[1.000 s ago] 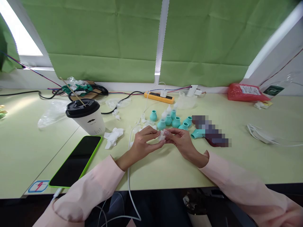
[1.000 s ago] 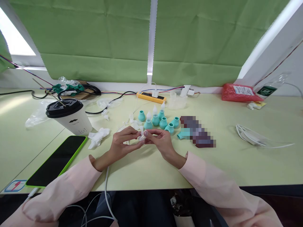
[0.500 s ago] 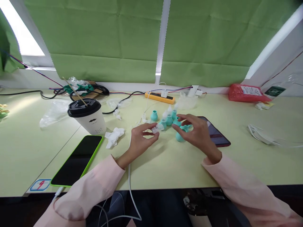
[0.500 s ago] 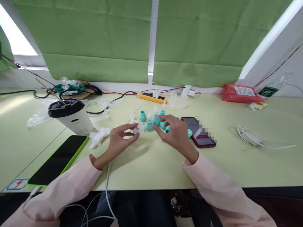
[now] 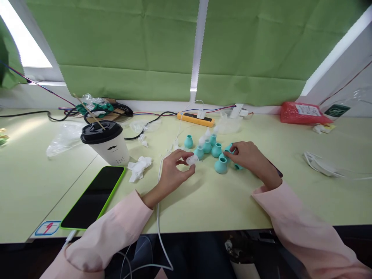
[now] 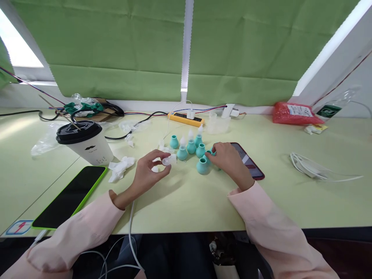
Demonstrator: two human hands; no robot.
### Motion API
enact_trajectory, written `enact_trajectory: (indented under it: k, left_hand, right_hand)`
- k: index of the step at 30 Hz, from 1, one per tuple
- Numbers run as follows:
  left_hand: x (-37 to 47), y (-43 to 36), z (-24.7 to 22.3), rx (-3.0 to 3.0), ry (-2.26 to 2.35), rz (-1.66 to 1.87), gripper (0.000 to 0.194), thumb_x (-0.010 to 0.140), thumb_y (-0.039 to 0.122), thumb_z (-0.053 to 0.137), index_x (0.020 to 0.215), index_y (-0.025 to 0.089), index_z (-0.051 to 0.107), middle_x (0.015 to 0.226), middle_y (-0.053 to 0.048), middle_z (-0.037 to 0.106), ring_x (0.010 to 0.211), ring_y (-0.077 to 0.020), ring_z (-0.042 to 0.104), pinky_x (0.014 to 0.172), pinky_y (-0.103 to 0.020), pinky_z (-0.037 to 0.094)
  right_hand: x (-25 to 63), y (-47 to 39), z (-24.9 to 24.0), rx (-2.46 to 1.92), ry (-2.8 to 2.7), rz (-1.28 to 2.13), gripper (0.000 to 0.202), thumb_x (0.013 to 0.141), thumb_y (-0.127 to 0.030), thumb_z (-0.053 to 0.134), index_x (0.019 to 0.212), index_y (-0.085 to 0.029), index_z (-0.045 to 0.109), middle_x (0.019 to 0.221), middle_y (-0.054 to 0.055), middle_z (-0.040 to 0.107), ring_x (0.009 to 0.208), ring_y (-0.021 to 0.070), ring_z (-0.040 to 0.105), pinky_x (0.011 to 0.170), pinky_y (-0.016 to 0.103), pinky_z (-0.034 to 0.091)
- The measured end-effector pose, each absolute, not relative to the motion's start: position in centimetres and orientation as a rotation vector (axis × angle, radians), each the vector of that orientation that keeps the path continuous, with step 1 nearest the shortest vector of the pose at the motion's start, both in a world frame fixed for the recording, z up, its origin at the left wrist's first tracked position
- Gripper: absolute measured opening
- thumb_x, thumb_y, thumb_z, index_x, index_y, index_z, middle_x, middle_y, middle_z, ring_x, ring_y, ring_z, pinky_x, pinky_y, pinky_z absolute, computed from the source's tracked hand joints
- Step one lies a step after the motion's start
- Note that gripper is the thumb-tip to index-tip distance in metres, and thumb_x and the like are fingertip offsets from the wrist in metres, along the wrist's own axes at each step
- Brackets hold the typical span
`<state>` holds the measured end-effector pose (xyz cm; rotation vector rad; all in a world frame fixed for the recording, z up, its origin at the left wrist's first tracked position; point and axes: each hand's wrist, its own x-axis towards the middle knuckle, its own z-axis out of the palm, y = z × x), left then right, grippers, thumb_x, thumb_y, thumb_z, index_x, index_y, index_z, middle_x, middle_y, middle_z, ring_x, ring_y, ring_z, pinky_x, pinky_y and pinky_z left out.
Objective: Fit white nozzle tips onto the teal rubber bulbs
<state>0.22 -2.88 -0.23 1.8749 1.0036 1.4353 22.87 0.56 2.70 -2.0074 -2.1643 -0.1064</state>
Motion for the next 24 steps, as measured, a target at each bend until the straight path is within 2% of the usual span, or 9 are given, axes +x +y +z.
enact_trajectory:
  k: [6,11,16,21,24]
  left_hand:
    - [0.1,-2.8,-0.2,1.849,0.984,1.421,0.019,0.062,0.015,0.055,0.081,0.016,0.056,0.084,-0.003,0.056,0.078,-0.012,0.053,0.07,-0.027,0.049]
    - [0.1,-2.9,-0.2,1.718,0.975,1.322,0.018,0.065,0.016,0.053,0.083,0.016,0.05,0.097,-0.006,0.057,0.09,-0.0151,0.053,0.074,-0.031,0.048]
    - [0.2,-2.6,-0.4,1.661,0.969,1.275,0.015,0.066,0.019,0.054,0.08,0.016,0.049,0.089,-0.005,0.059,0.084,-0.0145,0.055,0.065,-0.027,0.049]
    - [0.1,-2.2,-0.6,1.665,1.062,1.303,0.027,0.064,0.026,0.059,0.088,0.016,0.058,0.088,-0.005,0.059,0.076,-0.013,0.053,0.065,-0.026,0.048]
    - [0.0,-2.0,-0.3,1.603,1.053,1.267,0.033,0.066,0.033,0.057,0.094,0.017,0.059,0.084,-0.004,0.058,0.069,-0.0111,0.051,0.059,-0.023,0.046]
  right_hand:
    - [22.6,0.0,3.2,-1.828,-2.031,-0.224,0.029,0.066,-0.038,0.05,0.045,-0.018,0.052,0.048,0.004,0.057,0.047,0.0166,0.052,0.047,0.027,0.037]
    - [22.0,-1.4,4.6,-1.595,-1.818,-0.189,0.024,0.062,-0.039,0.057,0.05,-0.019,0.056,0.043,0.001,0.056,0.042,0.0158,0.053,0.047,0.029,0.042]
    - [20.8,-2.9,4.7,-1.284,-1.703,-0.146,0.017,0.059,-0.036,0.061,0.059,-0.019,0.059,0.047,0.0,0.056,0.044,0.0139,0.055,0.047,0.027,0.047]
    - [18.4,-3.7,2.7,-1.118,-1.992,0.175,0.017,0.06,-0.035,0.06,0.059,-0.019,0.058,0.046,-0.001,0.056,0.041,0.0112,0.052,0.042,0.024,0.045]
    - [17.3,-3.7,1.1,-1.092,-2.157,0.334,0.015,0.062,-0.033,0.058,0.062,-0.018,0.058,0.047,-0.001,0.056,0.042,0.0102,0.051,0.043,0.023,0.042]
